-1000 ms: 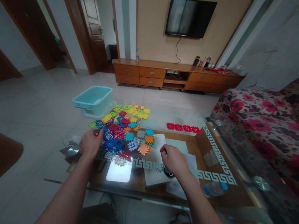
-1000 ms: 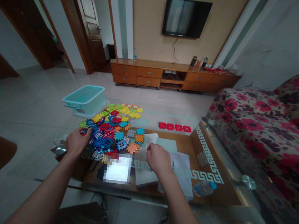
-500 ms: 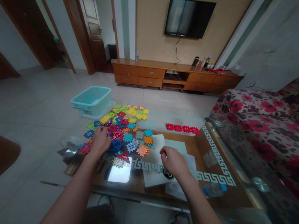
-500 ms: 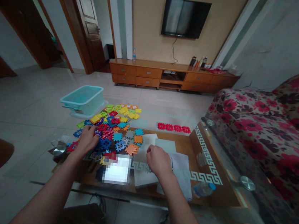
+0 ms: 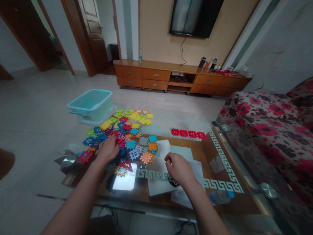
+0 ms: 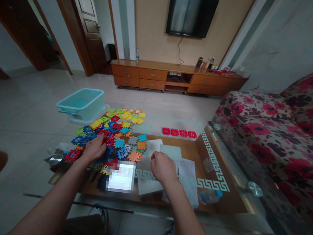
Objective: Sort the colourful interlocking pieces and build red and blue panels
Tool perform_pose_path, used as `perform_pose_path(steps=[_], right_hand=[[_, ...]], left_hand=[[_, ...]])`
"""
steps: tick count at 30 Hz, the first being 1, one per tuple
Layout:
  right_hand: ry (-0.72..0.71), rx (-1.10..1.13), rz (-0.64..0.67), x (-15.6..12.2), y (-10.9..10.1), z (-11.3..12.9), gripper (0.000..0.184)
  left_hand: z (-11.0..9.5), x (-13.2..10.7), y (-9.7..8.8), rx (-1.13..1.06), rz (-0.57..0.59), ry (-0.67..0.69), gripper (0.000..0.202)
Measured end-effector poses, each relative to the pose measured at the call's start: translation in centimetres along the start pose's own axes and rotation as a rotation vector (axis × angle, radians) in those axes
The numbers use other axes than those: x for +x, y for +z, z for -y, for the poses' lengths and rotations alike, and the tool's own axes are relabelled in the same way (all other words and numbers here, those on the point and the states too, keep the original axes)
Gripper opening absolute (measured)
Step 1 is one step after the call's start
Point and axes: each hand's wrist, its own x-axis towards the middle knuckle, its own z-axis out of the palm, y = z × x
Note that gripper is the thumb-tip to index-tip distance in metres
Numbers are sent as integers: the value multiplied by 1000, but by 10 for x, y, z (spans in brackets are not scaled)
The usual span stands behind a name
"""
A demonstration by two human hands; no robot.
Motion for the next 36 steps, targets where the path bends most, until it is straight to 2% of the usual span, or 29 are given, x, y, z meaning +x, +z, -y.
perform_pose_path(steps=[13, 19, 26, 36], right_hand=[[-12, -6, 4, -1, -1, 2, 26], [-5, -15, 18, -1, -1, 2, 26], [-14, -22, 4, -2, -2, 3, 26], [-16, -30, 14, -2, -2, 4, 27]], left_hand=[[2, -5, 7, 34, -45, 7, 42], [0, -5, 9, 76, -33, -8, 46], [-1, -4, 8, 92, -36, -9, 39], [-1, -5, 9, 149, 2, -3, 45]])
